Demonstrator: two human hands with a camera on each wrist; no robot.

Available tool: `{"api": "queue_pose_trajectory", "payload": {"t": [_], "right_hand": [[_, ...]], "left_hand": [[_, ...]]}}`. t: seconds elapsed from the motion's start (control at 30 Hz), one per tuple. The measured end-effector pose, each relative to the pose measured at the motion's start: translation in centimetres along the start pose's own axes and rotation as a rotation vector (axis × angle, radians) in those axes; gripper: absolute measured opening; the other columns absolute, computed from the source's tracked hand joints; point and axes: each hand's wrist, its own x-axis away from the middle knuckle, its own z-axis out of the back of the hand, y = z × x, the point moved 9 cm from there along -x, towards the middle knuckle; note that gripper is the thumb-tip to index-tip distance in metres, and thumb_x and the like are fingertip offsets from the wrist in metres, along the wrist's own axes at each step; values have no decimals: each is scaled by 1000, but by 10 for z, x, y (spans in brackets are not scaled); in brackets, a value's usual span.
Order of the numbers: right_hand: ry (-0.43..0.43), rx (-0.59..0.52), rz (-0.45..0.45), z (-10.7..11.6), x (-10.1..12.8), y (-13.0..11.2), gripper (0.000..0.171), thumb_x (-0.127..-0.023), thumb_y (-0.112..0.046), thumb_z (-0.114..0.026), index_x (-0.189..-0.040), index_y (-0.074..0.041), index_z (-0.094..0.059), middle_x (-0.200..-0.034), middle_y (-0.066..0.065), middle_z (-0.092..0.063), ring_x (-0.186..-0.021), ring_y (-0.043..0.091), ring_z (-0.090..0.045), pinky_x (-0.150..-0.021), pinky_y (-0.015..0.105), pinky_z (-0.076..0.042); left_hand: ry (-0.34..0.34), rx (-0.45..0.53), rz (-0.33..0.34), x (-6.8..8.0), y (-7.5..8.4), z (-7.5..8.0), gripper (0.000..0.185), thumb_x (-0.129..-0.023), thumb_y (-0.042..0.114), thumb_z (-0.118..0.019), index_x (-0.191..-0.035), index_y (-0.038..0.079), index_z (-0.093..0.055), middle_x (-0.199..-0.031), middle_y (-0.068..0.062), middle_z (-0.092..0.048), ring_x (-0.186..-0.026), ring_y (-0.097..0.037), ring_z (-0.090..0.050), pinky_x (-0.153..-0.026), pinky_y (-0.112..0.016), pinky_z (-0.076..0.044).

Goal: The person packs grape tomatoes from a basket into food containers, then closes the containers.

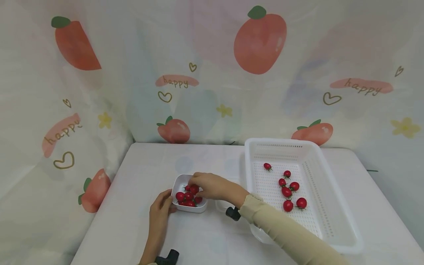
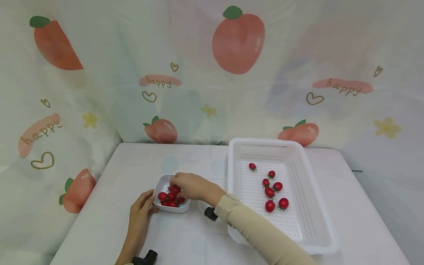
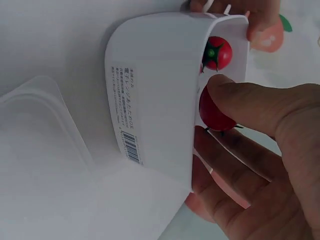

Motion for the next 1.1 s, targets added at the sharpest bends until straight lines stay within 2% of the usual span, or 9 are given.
{"api": "queue_pose_trajectory", "payload": {"t": [0.27,0.47,0.6,0.83,1.1], "right_hand": [[-26,147,-15,-9,-6,-2,30,-91,-13,-81,-119,-13,-71,-114,1,-69,-96,11,-65,-88,25,-59],[-22,228,2,-13,-9,-2,29,-89,-19,-84,-113,-14,-69,-104,-2,-71,-91,10,-64,-83,24,-58],[-16,265,15,-14,-10,-2,30,-90,-23,-84,-114,-14,-68,-104,-1,-72,-95,11,-66,-84,24,-59],[-24,257,0,-12,-9,-1,33,-90,-23,-83,-118,-14,-70,-109,0,-74,-97,12,-67,-86,25,-61],[1,170,-12,-2,-4,-3,32,-90,-19,-83,-119,-12,-71,-112,3,-75,-94,12,-64,-84,26,-60]], "left_hand": [[-39,-24,80,0,0,1,35,-108,26,-55,-140,16,-63,-139,-10,-66,-101,-19,-69,-88,-23,-62],[-78,1,116,-1,-3,2,40,-107,34,-58,-143,18,-61,-144,-9,-64,-118,-23,-68,-93,-27,-63],[-85,17,131,-3,-5,3,43,-105,36,-60,-144,18,-61,-145,-10,-64,-119,-23,-68,-93,-28,-63],[-100,24,128,-4,-6,3,43,-105,37,-60,-144,18,-61,-147,-8,-63,-119,-22,-68,-94,-28,-63],[-94,22,112,-3,-5,4,41,-106,36,-60,-143,19,-62,-146,-8,-63,-122,-24,-67,-94,-27,-63]]}}
